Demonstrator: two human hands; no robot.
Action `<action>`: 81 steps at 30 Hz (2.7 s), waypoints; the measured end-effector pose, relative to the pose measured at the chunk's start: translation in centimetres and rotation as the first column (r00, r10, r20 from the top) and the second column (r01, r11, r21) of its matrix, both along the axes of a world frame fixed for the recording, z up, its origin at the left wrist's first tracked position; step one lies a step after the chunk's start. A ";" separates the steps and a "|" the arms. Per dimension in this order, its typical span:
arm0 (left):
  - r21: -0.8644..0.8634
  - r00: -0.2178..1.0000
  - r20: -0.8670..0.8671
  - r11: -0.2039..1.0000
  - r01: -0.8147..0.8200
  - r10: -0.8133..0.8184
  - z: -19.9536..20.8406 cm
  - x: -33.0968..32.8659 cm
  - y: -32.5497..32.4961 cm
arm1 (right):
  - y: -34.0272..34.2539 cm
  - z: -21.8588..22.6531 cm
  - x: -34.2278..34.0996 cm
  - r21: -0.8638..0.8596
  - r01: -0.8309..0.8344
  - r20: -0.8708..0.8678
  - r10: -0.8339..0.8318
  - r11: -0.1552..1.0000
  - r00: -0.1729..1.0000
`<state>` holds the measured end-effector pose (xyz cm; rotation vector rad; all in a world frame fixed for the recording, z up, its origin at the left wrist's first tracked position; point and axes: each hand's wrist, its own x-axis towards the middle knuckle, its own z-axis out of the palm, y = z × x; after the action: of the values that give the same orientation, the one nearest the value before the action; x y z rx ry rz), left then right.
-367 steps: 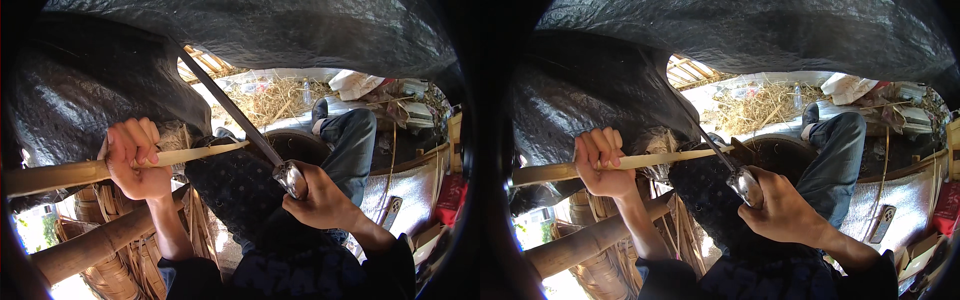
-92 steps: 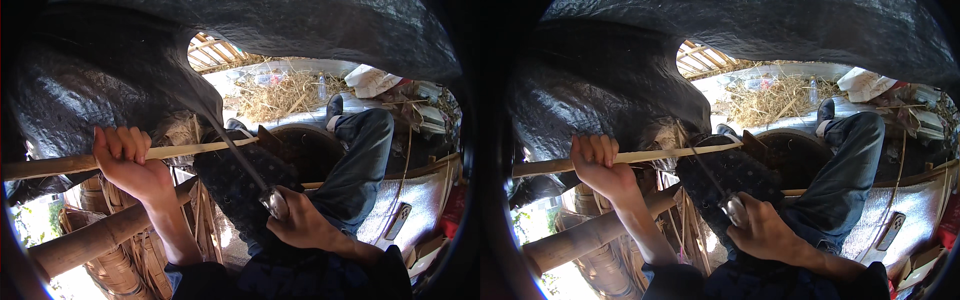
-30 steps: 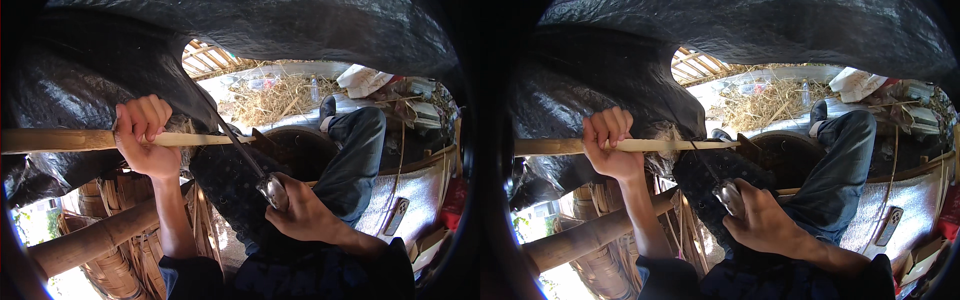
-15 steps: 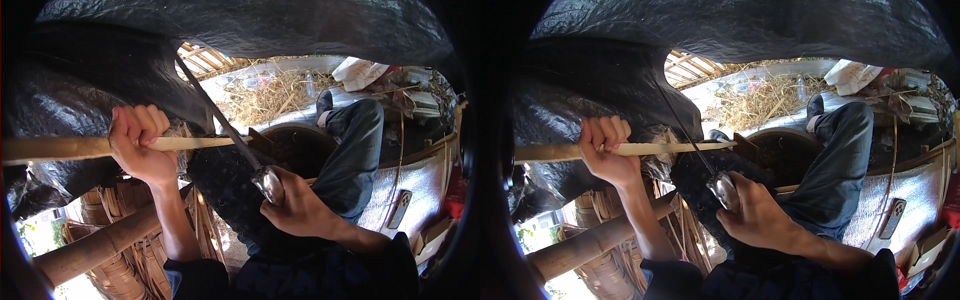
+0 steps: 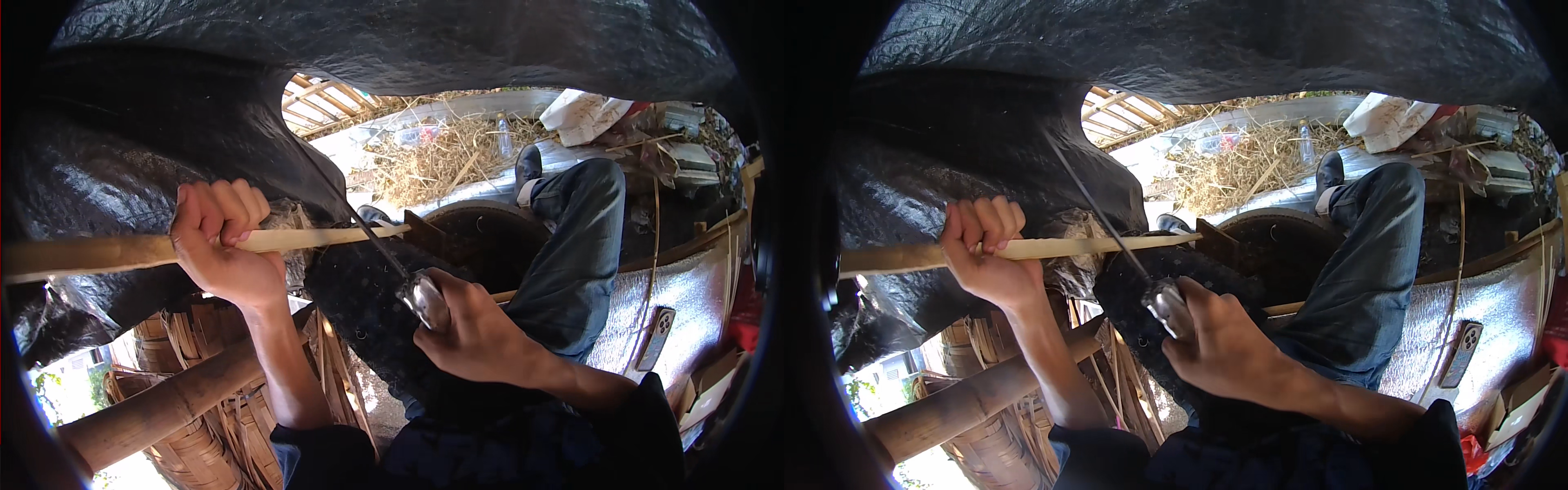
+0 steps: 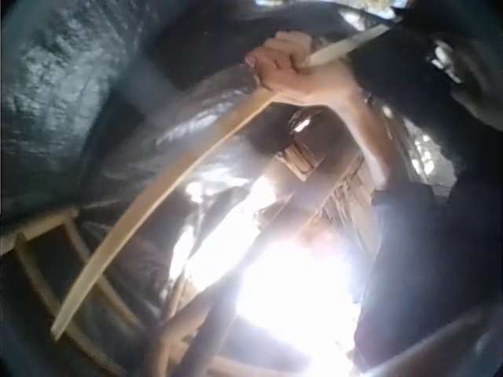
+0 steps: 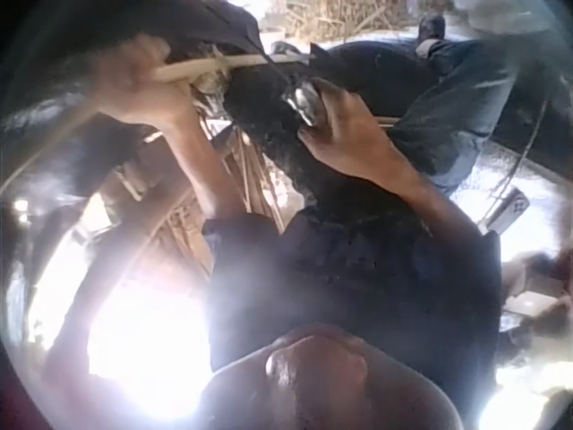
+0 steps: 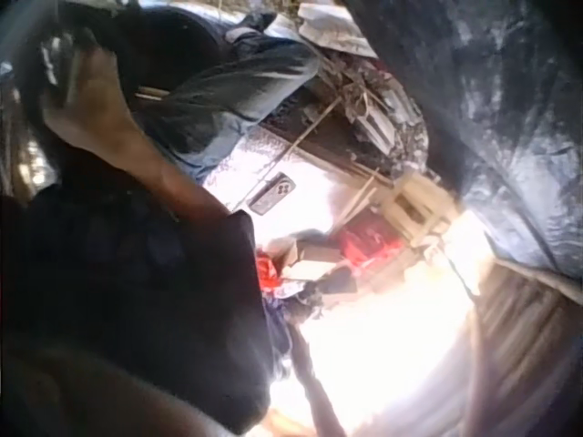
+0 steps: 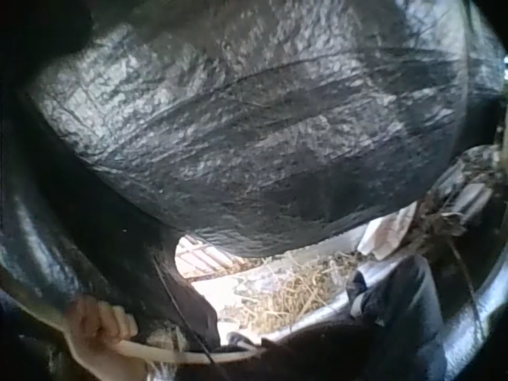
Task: The person holds a bamboo strip in one hand and repeatedly shaves and scrapes along its surface using a knife.
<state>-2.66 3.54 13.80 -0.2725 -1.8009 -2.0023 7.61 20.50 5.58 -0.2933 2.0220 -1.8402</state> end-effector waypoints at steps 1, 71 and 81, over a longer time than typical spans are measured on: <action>0.017 1.000 0.006 1.000 -0.007 0.007 0.1 0.1 0.2 | 0.6 1.7 -0.1 -0.052 0.001 0.032 0.000 0.999 0.999; 0.128 0.975 0.216 0.988 -0.082 0.053 -0.9 2.2 0.4 | 2.2 0.6 -0.8 -0.015 -0.028 0.134 0.030 0.999 0.990; 0.107 0.951 0.213 0.963 -0.249 0.222 -1.3 2.7 0.2 | 3.4 0.1 0.2 -0.010 0.095 -0.029 -0.095 0.995 0.995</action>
<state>0.01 3.77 12.51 0.1839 -1.7120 -2.0222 7.85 23.94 5.70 -0.2316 2.0811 -1.9124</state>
